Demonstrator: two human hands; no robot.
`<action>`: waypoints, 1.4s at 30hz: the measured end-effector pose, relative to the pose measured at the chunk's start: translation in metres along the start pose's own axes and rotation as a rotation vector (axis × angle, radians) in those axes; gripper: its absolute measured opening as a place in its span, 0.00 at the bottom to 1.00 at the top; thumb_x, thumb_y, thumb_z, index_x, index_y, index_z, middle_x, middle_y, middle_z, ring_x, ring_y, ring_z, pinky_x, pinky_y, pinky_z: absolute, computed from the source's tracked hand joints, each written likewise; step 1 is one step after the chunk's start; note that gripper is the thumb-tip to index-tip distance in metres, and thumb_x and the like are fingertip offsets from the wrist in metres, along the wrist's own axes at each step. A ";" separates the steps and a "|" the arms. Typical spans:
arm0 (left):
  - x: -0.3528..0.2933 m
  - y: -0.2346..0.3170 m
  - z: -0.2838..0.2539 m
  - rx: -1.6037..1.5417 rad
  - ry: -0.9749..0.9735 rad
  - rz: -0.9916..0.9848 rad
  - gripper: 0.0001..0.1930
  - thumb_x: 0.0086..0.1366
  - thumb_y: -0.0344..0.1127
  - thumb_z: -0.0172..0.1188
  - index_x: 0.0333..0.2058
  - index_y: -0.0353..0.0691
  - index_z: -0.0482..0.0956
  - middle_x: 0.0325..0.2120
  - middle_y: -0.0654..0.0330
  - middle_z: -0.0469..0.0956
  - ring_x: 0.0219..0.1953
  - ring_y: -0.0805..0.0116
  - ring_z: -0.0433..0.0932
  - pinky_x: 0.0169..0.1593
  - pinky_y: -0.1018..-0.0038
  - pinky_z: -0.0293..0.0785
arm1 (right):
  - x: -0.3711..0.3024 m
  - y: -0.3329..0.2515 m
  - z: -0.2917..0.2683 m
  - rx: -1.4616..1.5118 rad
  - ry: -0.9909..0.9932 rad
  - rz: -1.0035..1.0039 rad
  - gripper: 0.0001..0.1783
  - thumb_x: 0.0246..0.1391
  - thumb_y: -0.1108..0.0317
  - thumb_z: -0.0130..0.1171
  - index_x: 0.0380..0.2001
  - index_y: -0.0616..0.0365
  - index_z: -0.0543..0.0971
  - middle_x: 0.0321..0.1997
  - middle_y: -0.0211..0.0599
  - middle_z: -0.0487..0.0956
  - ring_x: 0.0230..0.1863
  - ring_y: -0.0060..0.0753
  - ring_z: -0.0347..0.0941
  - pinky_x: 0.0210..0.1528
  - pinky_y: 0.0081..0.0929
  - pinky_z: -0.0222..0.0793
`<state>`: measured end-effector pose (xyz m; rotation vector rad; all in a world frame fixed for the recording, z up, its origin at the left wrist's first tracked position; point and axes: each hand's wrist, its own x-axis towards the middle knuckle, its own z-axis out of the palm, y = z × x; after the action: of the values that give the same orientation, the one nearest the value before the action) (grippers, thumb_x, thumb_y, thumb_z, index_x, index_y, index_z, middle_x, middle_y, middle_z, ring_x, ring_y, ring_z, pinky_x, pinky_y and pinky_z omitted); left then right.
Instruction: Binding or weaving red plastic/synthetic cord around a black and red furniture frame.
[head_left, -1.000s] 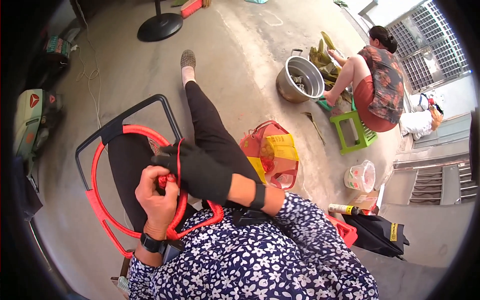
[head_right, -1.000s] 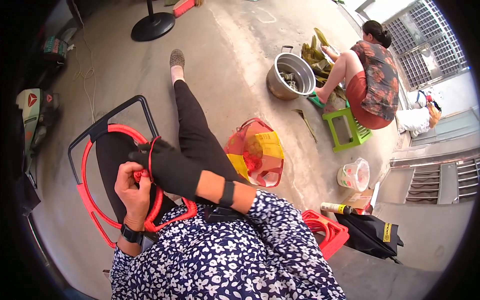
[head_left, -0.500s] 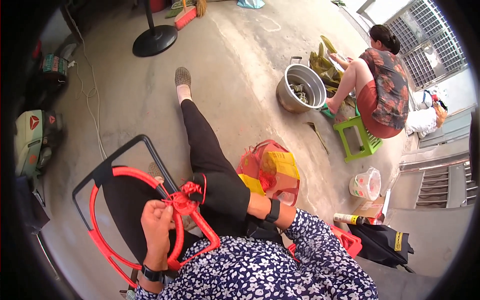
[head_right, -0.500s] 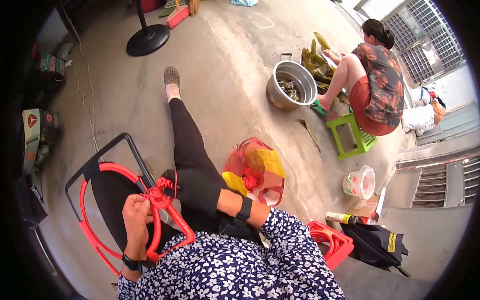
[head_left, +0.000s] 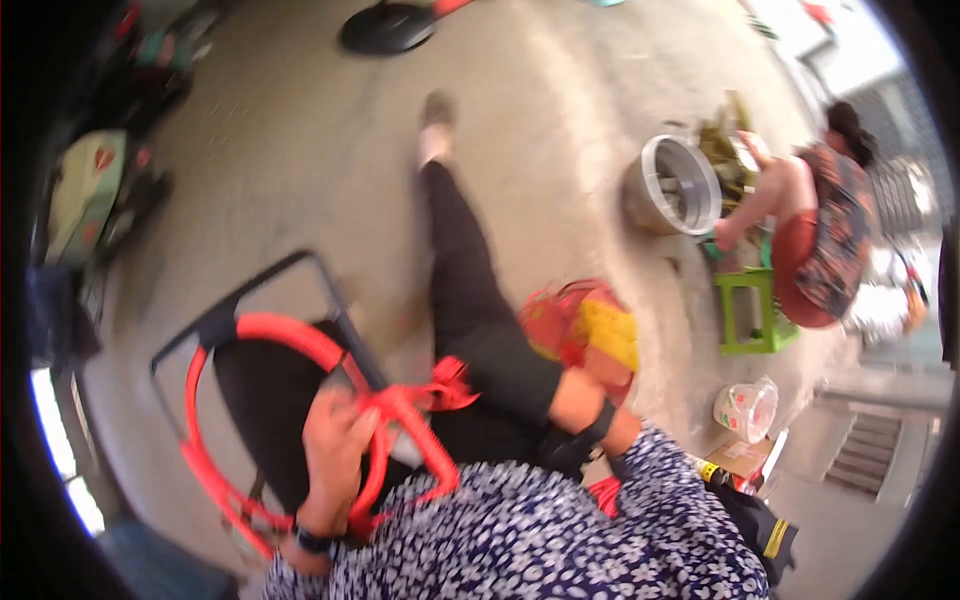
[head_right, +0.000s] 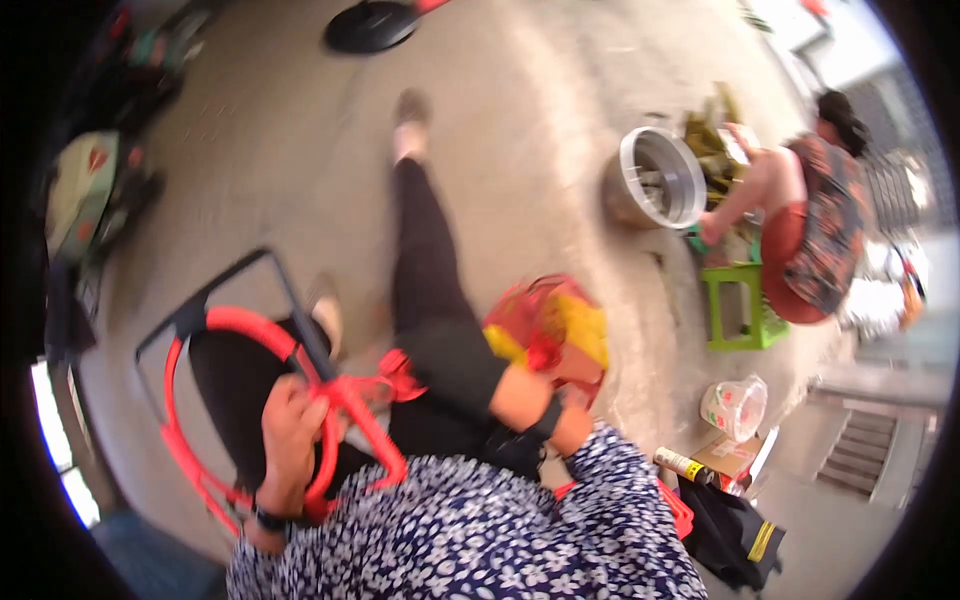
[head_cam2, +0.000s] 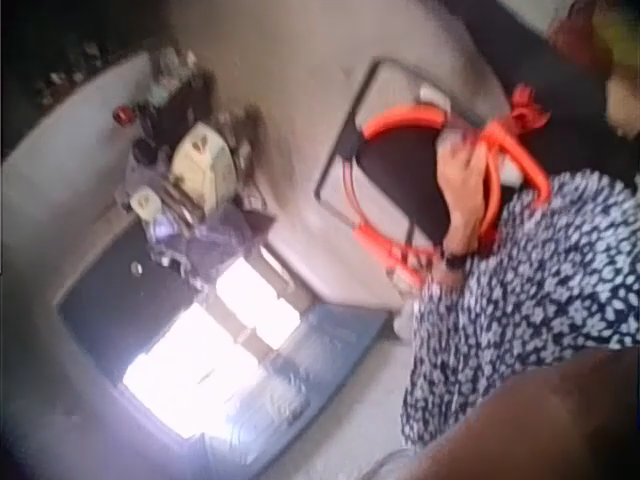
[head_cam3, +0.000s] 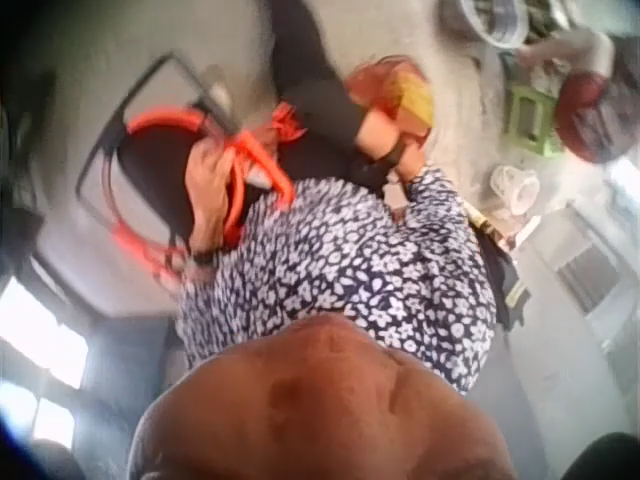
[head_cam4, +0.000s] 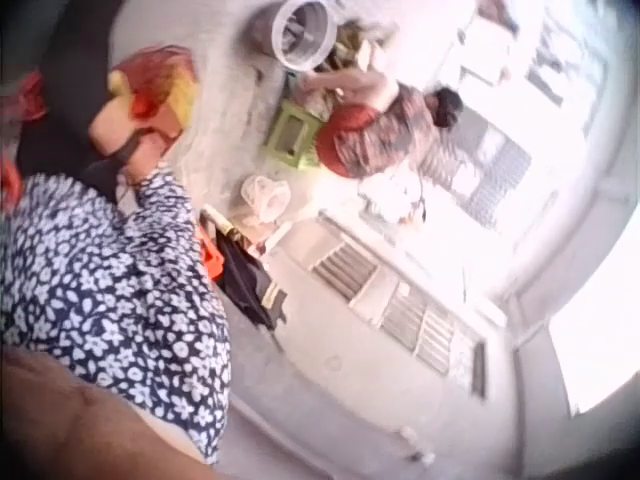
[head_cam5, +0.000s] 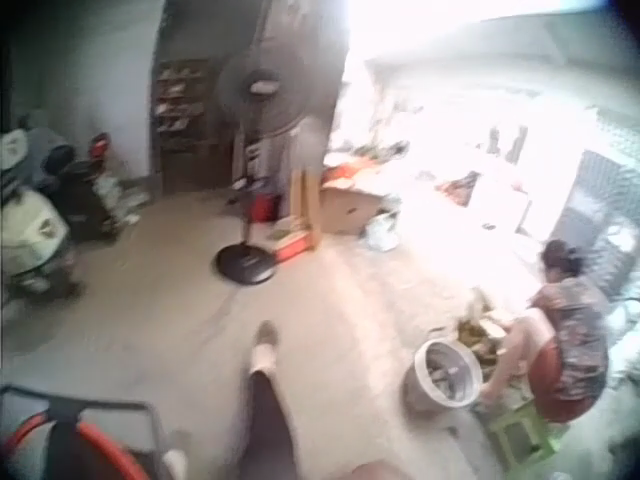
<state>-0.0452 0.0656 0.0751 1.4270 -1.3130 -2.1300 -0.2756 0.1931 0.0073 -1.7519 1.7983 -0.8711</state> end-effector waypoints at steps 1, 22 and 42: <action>0.000 -0.002 -0.005 0.148 0.011 0.058 0.10 0.63 0.24 0.58 0.40 0.32 0.68 0.31 0.57 0.78 0.29 0.70 0.80 0.32 0.77 0.77 | -0.010 0.011 -0.004 0.111 0.083 0.041 0.10 0.45 0.72 0.59 0.34 0.55 0.80 0.30 0.45 0.80 0.35 0.52 0.77 0.38 0.41 0.72; 0.010 -0.001 -0.001 -0.070 -0.200 0.089 0.16 0.70 0.35 0.56 0.51 0.33 0.66 0.31 0.57 0.80 0.28 0.69 0.82 0.29 0.77 0.80 | 0.012 -0.030 0.005 0.112 0.187 0.097 0.14 0.63 0.64 0.54 0.45 0.62 0.78 0.37 0.30 0.80 0.38 0.22 0.75 0.43 0.24 0.70; 0.029 -0.013 0.000 -0.239 -0.304 0.019 0.08 0.71 0.36 0.53 0.37 0.37 0.73 0.29 0.56 0.81 0.24 0.65 0.82 0.26 0.75 0.81 | 0.036 -0.045 0.006 1.119 0.129 0.573 0.09 0.64 0.62 0.52 0.32 0.54 0.73 0.24 0.24 0.68 0.22 0.17 0.64 0.24 0.17 0.58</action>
<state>-0.0562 0.0547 0.0469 1.0238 -1.1092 -2.4662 -0.2425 0.1577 0.0390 -0.4594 1.2877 -1.3473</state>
